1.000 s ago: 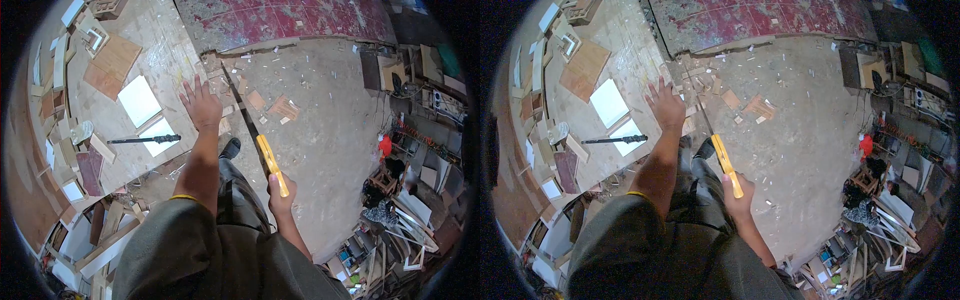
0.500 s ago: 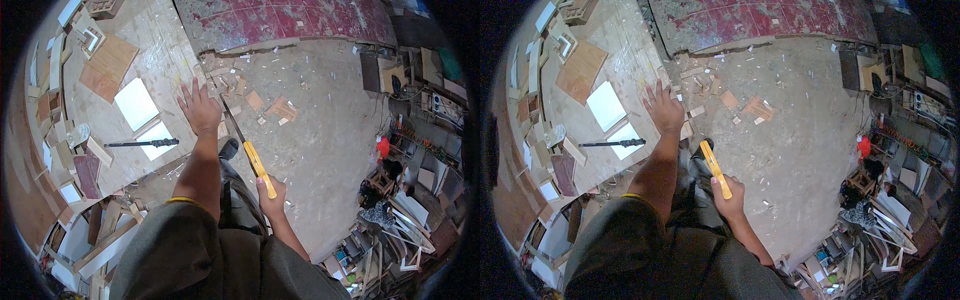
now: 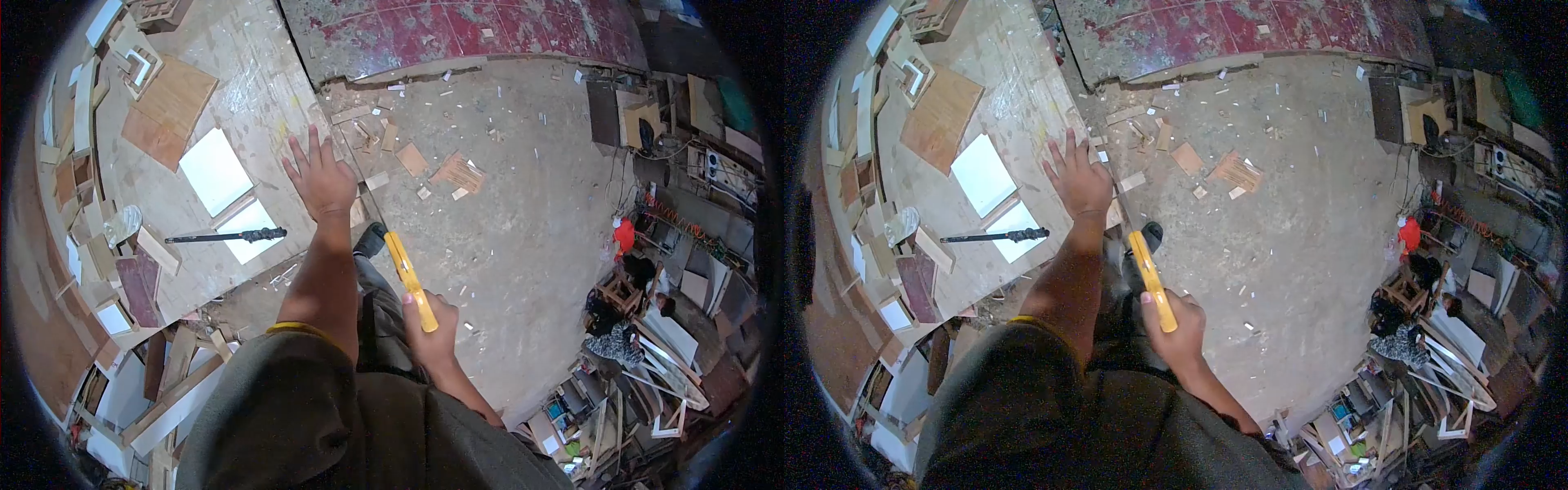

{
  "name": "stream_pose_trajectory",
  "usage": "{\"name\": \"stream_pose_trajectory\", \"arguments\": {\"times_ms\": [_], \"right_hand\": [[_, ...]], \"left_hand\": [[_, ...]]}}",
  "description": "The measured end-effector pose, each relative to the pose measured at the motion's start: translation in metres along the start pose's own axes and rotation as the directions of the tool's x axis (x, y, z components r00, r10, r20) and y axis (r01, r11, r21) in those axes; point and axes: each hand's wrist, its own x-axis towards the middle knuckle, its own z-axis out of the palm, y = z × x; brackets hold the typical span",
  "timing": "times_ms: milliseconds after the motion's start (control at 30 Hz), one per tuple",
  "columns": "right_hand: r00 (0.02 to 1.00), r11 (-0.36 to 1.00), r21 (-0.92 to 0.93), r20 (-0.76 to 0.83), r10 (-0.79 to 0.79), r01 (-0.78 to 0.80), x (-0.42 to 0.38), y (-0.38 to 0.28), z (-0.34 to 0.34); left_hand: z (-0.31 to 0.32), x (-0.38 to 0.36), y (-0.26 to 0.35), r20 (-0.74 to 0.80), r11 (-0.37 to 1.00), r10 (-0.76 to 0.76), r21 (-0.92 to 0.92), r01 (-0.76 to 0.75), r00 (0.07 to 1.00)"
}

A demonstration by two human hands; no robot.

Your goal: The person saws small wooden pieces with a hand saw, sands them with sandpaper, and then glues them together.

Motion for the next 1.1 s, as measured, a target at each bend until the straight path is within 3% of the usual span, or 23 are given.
{"name": "stream_pose_trajectory", "arguments": {"times_ms": [400, 500, 700, 800, 933, 1100], "right_hand": [[0.997, 0.997, -0.046, 0.029, -0.066, 0.067, 0.006, 0.007, -0.001], [1.000, 0.999, 0.037, 0.019, 0.017, -0.018, -0.012, -0.003, -0.011], [0.994, 0.995, 0.024, 0.049, 0.098, -0.099, 0.006, -0.003, -0.002], [1.000, 1.000, -0.012, 0.021, 0.001, 0.000, -0.009, -0.007, -0.013], [0.990, 0.992, 0.009, 0.058, 0.126, -0.126, -0.004, -0.017, -0.015], [0.994, 0.997, 0.015, 0.076, 0.075, -0.076, -0.023, -0.003, -0.026]], "left_hand": [[0.001, 0.000, -0.001, 0.015, 1.000, -0.001, -0.031, 0.001, 1.000], [0.002, 0.002, -0.002, 0.026, 0.999, -0.012, -0.043, 0.013, 1.000], [0.000, 0.002, 0.000, 0.024, 0.999, -0.012, -0.044, 0.013, 1.000], [0.001, 0.002, 0.000, 0.018, 0.998, -0.014, -0.054, 0.015, 1.000], [0.003, 0.006, 0.000, 0.019, 0.998, -0.029, -0.051, 0.030, 0.999], [0.001, 0.002, 0.001, 0.000, 0.997, -0.011, -0.074, 0.011, 1.000]]}}
